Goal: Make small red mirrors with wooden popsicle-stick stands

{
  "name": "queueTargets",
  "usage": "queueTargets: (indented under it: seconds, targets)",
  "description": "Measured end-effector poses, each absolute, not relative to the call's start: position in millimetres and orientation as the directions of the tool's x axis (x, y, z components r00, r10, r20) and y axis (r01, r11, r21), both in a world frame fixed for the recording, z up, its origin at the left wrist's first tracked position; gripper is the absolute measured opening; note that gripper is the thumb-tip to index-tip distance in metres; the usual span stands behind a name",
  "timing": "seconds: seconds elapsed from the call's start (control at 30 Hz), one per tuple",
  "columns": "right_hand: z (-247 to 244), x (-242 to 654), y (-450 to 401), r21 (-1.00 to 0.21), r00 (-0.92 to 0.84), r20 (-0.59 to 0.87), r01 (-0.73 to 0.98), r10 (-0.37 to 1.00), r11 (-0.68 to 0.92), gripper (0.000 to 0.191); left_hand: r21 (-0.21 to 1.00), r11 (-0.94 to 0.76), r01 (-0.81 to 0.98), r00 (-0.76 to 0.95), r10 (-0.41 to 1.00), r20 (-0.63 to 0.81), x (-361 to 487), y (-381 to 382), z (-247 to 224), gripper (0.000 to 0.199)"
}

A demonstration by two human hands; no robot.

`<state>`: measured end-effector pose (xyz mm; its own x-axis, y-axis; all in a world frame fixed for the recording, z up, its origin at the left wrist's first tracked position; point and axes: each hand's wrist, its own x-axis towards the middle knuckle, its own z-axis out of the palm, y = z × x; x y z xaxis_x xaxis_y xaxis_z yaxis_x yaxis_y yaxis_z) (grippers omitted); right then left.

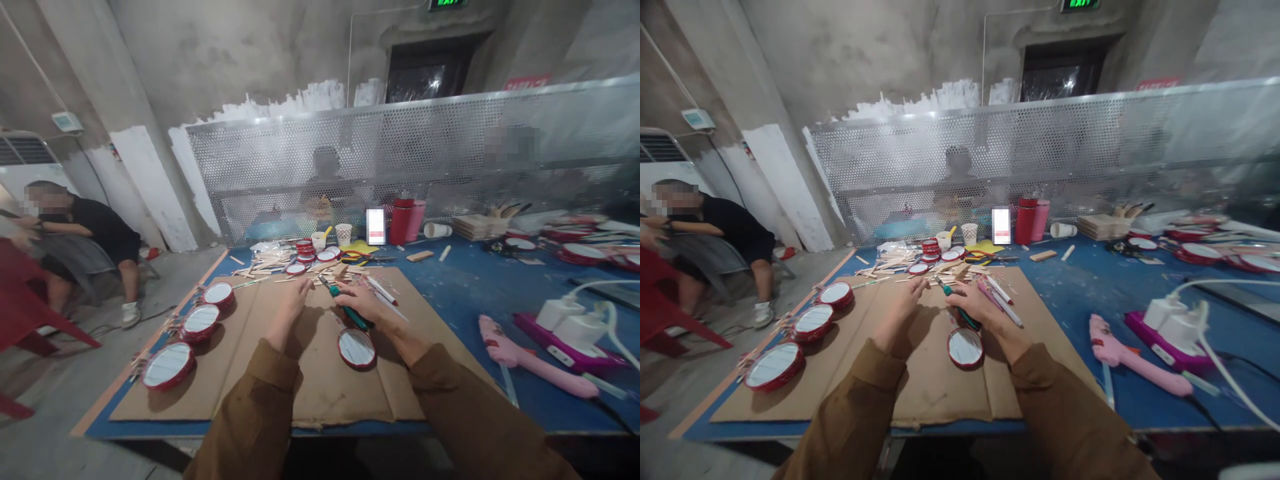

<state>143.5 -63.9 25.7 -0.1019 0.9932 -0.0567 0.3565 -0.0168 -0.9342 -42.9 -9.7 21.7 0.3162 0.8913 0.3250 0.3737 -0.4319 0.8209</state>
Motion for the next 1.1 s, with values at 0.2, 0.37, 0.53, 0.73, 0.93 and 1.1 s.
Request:
queueTargets:
  seconds: [0.2,0.37,0.53,0.73,0.93,1.1]
  targets:
    - [27.8,144.2,-67.0,-0.968,-0.096,-0.135,0.226,0.986,-0.111,0.04,0.814,-0.434,0.386,0.313,0.892,0.327,-43.1,-7.3,18.2,0.023]
    - [33.2,143.4,-72.2,-0.976,-0.09,-0.181,0.135,0.979,-0.169,0.068,0.819,-0.414,0.397,0.284,0.904,0.319,-39.4,-2.0,8.9,0.022]
    - [34.1,143.9,-72.2,-0.975,-0.109,-0.197,0.124,0.974,-0.183,0.06,0.804,-0.425,0.417,0.268,0.902,0.338,-38.0,-0.6,5.4,0.02]
    - [30.3,145.5,-68.4,-0.931,-0.055,-0.071,0.362,0.996,-0.046,0.035,0.821,-0.434,0.371,0.273,0.896,0.35,-37.9,-2.5,9.6,0.02]
    - [28.4,144.7,-64.8,-0.9,-0.127,0.063,0.422,0.99,0.111,0.019,0.814,-0.439,0.38,0.28,0.893,0.352,-40.5,-4.0,12.5,0.019]
    - [24.7,141.8,-64.6,-0.939,-0.075,0.002,0.342,0.997,0.027,0.014,0.828,-0.448,0.337,0.283,0.887,0.365,-38.7,-7.6,17.1,0.014]
